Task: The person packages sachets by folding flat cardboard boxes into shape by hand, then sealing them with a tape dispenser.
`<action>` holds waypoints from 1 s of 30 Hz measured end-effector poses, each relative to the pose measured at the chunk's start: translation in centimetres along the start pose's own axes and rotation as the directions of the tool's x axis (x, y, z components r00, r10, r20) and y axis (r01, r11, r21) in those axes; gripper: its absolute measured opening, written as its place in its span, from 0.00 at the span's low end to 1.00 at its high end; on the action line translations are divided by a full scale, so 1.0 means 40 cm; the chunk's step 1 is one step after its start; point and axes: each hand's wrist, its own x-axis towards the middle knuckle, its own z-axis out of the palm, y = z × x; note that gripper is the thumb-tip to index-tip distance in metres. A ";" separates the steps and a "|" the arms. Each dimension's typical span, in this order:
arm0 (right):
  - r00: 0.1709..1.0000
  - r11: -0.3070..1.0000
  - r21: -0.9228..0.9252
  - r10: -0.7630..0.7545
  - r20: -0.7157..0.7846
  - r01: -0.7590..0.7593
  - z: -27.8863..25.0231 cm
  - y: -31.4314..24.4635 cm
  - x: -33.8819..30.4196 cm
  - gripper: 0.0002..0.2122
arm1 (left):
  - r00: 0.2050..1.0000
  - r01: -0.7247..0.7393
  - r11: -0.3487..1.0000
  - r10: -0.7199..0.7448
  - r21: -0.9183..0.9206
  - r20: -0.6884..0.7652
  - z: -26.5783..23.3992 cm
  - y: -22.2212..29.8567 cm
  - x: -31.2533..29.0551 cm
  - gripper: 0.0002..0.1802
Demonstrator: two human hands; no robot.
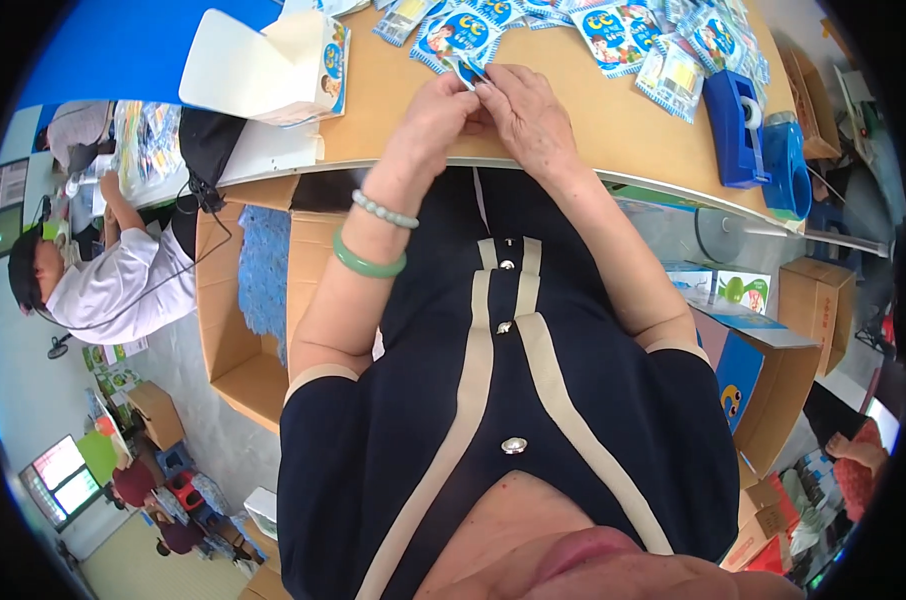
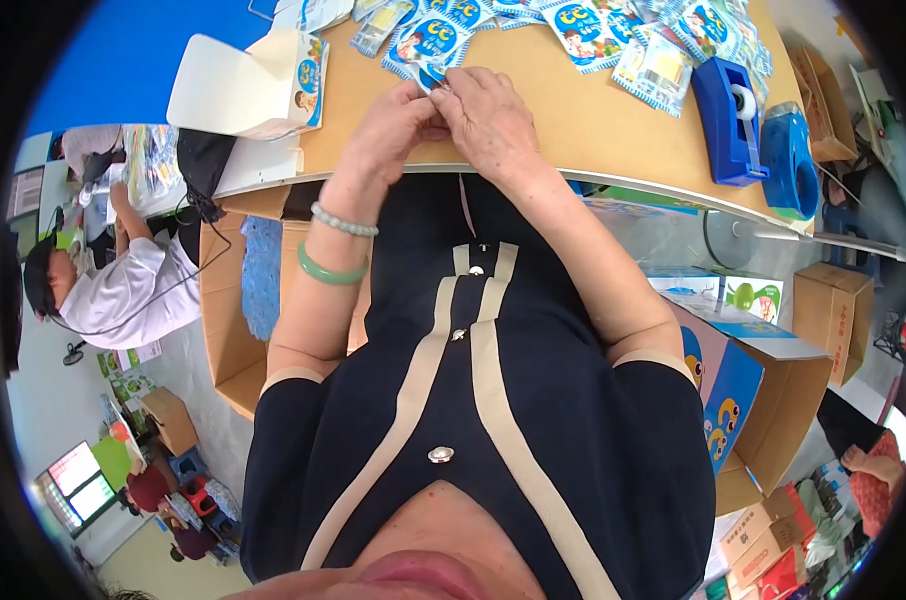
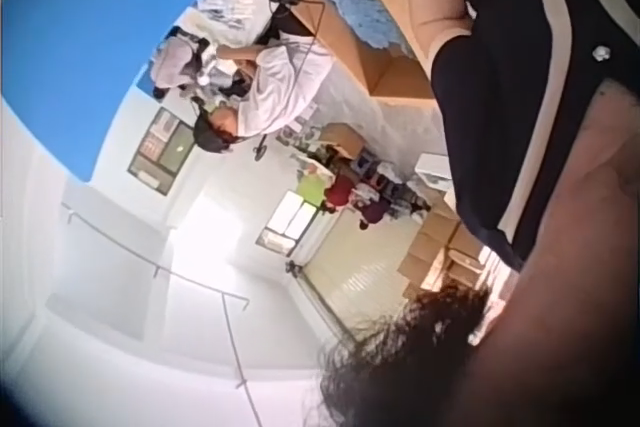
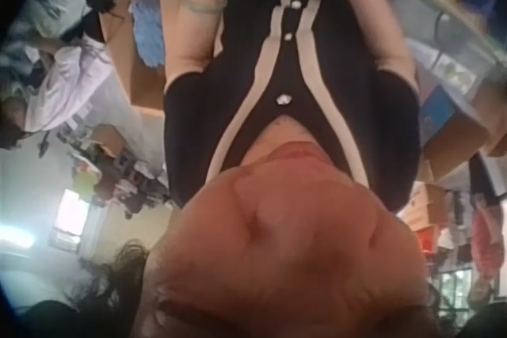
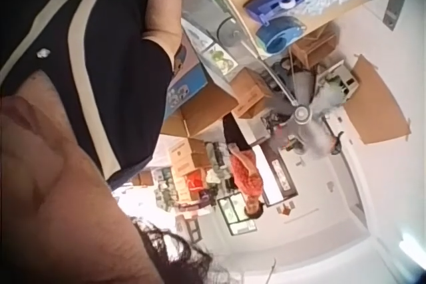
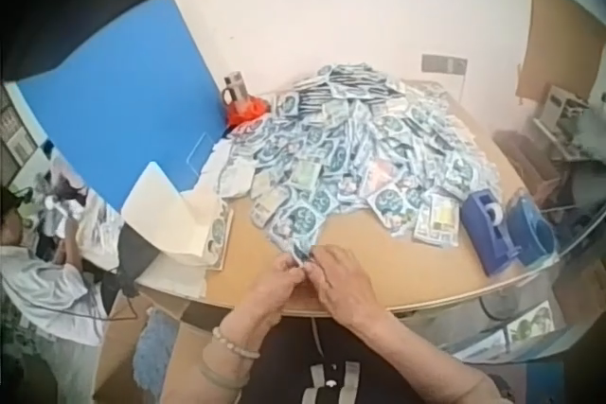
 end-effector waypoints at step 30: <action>0.812 0.836 0.025 0.539 -0.225 -0.548 -0.284 0.145 -0.023 0.17 | 0.989 0.094 0.990 -0.106 -0.109 -0.101 -0.103 0.017 -0.002 0.13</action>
